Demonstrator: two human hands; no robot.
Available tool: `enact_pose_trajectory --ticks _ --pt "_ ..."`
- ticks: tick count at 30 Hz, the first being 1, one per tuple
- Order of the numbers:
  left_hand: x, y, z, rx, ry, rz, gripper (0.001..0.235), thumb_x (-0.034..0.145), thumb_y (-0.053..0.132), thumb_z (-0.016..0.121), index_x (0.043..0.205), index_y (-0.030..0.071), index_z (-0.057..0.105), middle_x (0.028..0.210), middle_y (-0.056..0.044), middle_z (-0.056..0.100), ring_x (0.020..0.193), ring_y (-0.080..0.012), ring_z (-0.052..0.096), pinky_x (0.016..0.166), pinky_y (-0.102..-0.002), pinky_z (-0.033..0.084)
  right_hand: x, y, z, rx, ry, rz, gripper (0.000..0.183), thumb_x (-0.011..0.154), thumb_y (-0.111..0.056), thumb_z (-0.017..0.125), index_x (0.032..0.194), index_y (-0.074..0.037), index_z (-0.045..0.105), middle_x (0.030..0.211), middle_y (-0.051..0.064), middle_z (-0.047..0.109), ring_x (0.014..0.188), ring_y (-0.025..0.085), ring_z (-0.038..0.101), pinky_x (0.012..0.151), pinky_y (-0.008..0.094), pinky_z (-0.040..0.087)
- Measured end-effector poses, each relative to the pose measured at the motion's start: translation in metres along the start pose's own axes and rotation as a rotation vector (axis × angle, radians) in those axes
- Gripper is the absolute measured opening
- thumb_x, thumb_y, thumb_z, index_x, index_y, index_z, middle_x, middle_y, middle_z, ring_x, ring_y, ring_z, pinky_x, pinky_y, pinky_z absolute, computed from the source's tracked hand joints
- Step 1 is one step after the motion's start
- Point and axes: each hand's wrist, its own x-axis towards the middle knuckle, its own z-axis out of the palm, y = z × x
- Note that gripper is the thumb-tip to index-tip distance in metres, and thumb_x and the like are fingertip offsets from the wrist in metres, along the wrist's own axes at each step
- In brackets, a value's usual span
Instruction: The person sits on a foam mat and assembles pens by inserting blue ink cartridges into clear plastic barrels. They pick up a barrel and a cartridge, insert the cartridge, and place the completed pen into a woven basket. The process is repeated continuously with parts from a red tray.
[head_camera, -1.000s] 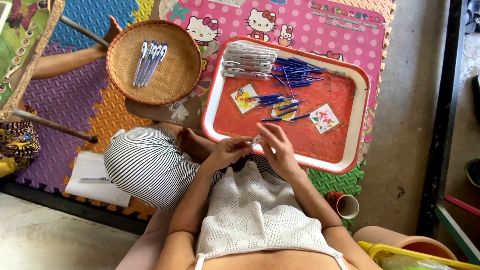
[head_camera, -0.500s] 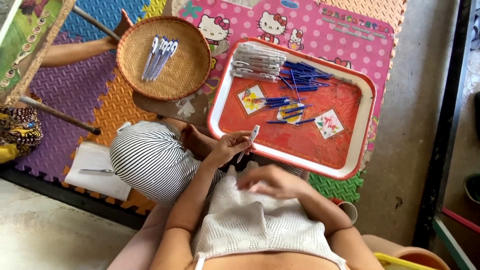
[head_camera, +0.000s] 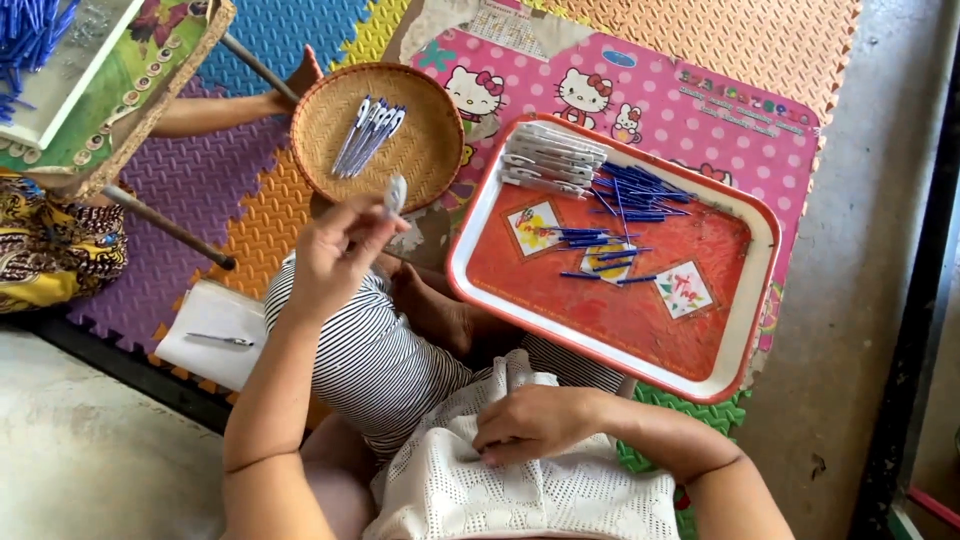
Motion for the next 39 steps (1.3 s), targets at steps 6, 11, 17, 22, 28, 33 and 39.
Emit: enact_pose_trajectory --ticks 6,11,17,22,28,33,39 --pt "0.009 -0.022 0.000 -0.068 0.195 0.019 0.028 0.111 0.018 0.064 0.136 0.007 0.065 0.103 -0.008 0.077 0.093 -0.0157 0.075 0.084 -0.026 0.062 0.030 0.074 0.026 -0.178 0.237 0.314 0.057 0.108 -0.053 0.040 0.146 -0.013 0.057 0.132 0.014 0.062 0.123 0.035 0.061 0.097 0.052 0.049" --pt "0.005 -0.018 0.001 -0.037 0.114 -0.055 0.027 0.108 0.022 0.066 0.132 0.009 0.068 0.103 -0.005 0.079 0.091 -0.0114 0.075 0.082 -0.024 0.062 0.034 0.071 0.037 -0.159 0.082 0.266 0.070 0.108 -0.060 0.028 0.135 -0.006 0.064 0.155 0.016 0.056 0.143 0.036 0.049 0.116 0.056 0.031" --pt "0.007 -0.022 0.000 -0.067 0.157 -0.024 0.029 0.108 0.022 0.065 0.133 0.006 0.067 0.102 -0.008 0.079 0.095 -0.0151 0.076 0.086 -0.026 0.063 0.042 0.027 0.020 0.166 0.037 -0.086 0.082 0.107 -0.060 0.036 0.155 0.006 0.041 0.151 0.031 0.052 0.138 0.048 0.052 0.115 0.059 0.039" --pt "0.009 -0.026 -0.002 -0.023 0.150 -0.016 0.030 0.109 0.020 0.065 0.136 0.006 0.066 0.103 -0.007 0.079 0.092 -0.0141 0.075 0.083 -0.026 0.061 0.054 0.001 0.001 0.035 0.347 -0.187 0.025 0.099 -0.023 0.070 0.115 -0.004 0.065 0.112 0.014 0.066 0.102 0.031 0.063 0.089 0.044 0.052" --pt "0.014 -0.046 -0.002 -0.019 0.199 0.020 0.027 0.109 0.016 0.068 0.132 0.002 0.070 0.092 -0.017 0.078 0.084 -0.0245 0.076 0.074 -0.035 0.063 0.033 -0.022 -0.042 -0.111 0.260 0.156 0.045 0.093 -0.041 0.076 0.123 -0.011 0.063 0.083 0.006 0.072 0.062 0.025 0.072 0.058 0.041 0.058" --pt "0.015 -0.045 -0.005 0.115 0.142 -0.009 0.032 0.109 0.016 0.065 0.139 0.006 0.065 0.100 -0.005 0.079 0.087 -0.0144 0.078 0.078 -0.027 0.066 0.039 -0.039 -0.036 -0.213 0.012 0.197 0.099 0.081 -0.079 0.056 0.153 -0.011 0.051 0.151 0.015 0.053 0.136 0.034 0.054 0.107 0.055 0.044" --pt "0.016 -0.049 -0.006 0.120 0.162 0.001 0.029 0.108 0.016 0.065 0.136 0.006 0.066 0.099 -0.004 0.079 0.086 -0.0136 0.077 0.077 -0.027 0.065 0.059 -0.013 -0.001 -0.144 0.055 -0.020 0.049 0.110 -0.046 0.045 0.094 -0.004 0.065 0.092 0.014 0.063 0.091 0.036 0.064 0.077 0.054 0.049"
